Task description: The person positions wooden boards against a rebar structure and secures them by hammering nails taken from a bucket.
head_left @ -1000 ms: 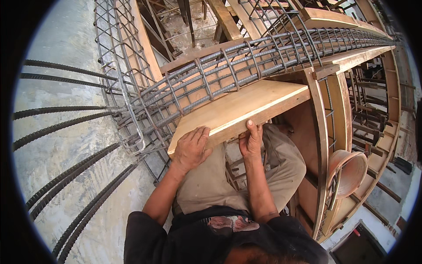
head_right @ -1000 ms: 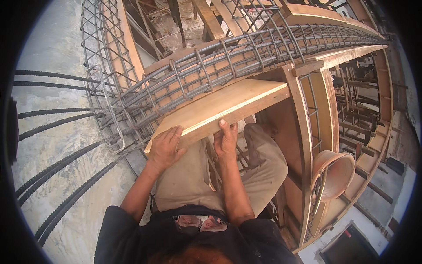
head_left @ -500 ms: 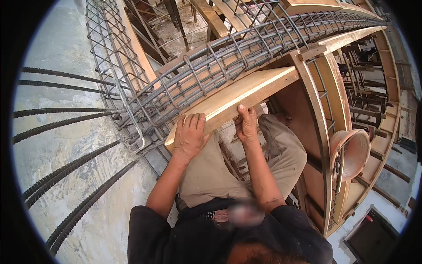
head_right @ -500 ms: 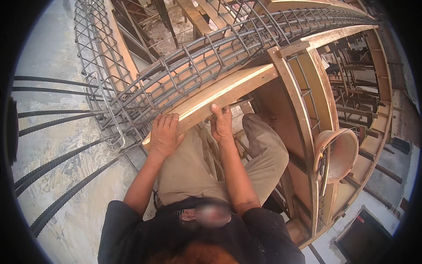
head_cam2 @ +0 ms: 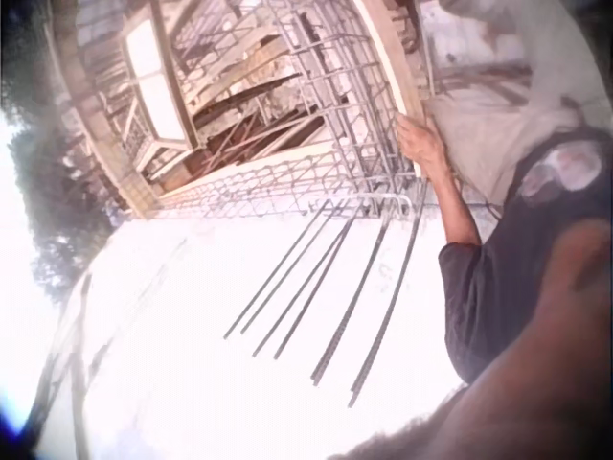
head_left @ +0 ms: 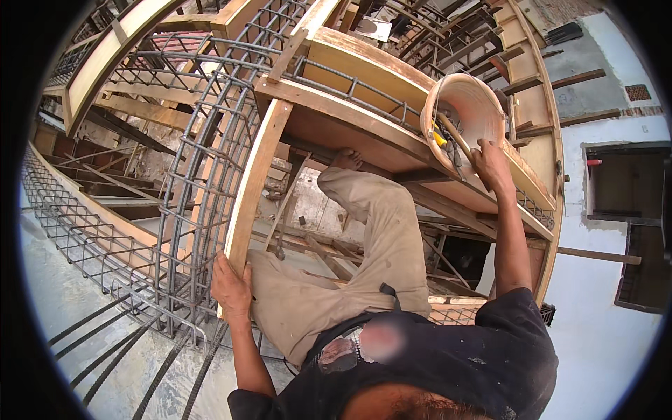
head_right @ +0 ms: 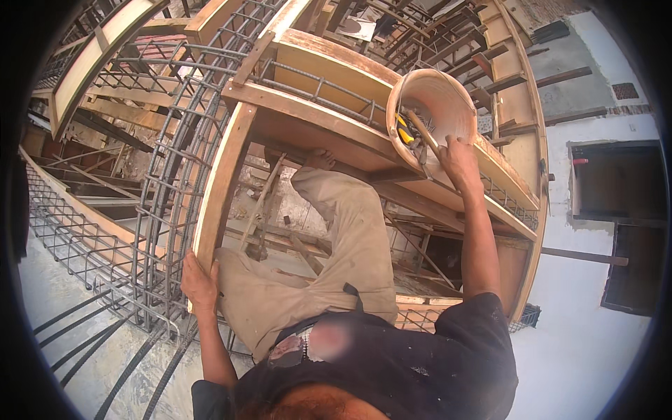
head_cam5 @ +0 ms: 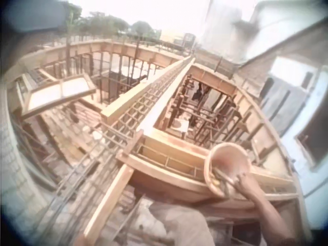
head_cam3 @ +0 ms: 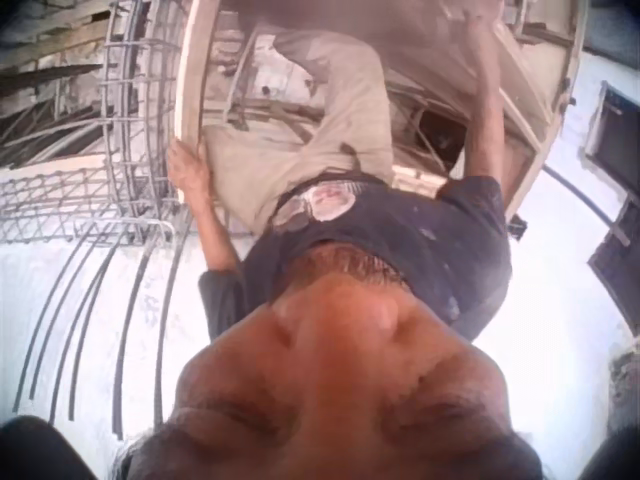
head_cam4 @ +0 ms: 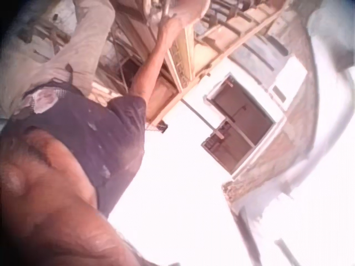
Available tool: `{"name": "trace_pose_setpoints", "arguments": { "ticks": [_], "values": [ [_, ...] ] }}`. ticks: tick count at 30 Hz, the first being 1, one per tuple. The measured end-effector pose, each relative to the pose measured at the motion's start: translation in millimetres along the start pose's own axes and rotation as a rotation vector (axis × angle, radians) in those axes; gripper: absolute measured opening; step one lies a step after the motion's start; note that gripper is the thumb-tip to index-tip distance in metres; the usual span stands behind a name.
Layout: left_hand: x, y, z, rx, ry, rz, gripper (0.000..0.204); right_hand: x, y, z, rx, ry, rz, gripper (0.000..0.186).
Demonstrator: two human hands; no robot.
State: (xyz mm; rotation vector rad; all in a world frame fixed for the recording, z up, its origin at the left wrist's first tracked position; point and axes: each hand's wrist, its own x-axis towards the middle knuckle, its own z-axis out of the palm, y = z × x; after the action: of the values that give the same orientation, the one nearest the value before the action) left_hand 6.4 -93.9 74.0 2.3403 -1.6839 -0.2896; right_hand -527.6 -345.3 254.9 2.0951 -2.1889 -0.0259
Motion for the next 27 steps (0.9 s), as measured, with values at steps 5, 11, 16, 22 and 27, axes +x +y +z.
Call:
{"name": "trace_pose_setpoints", "arguments": {
  "ticks": [5,11,16,22,27],
  "values": [
    [13.9,11.7,-16.0,-0.057,-0.136,-0.124,0.071,30.5,38.8,33.7,0.146,-0.404,0.056,0.038],
    [15.8,20.0,-9.9,0.032,-0.025,-0.212,0.068,39.2,33.0,2.9,0.228,-0.416,0.142,0.038],
    [19.2,31.0,-11.9,0.050,-0.043,-0.235,0.068,-37.0,-52.6,-85.1,0.361,-0.246,0.232,0.037],
    [16.0,27.6,-13.9,-0.018,-0.057,-0.265,0.069,-130.6,-158.1,-13.6,1.401,-0.774,0.269,0.053],
    [16.5,22.0,-12.6,-0.034,-0.017,-0.209,0.069,-154.4,-274.0,163.4,1.527,-1.488,0.831,0.021]
  ]
}}
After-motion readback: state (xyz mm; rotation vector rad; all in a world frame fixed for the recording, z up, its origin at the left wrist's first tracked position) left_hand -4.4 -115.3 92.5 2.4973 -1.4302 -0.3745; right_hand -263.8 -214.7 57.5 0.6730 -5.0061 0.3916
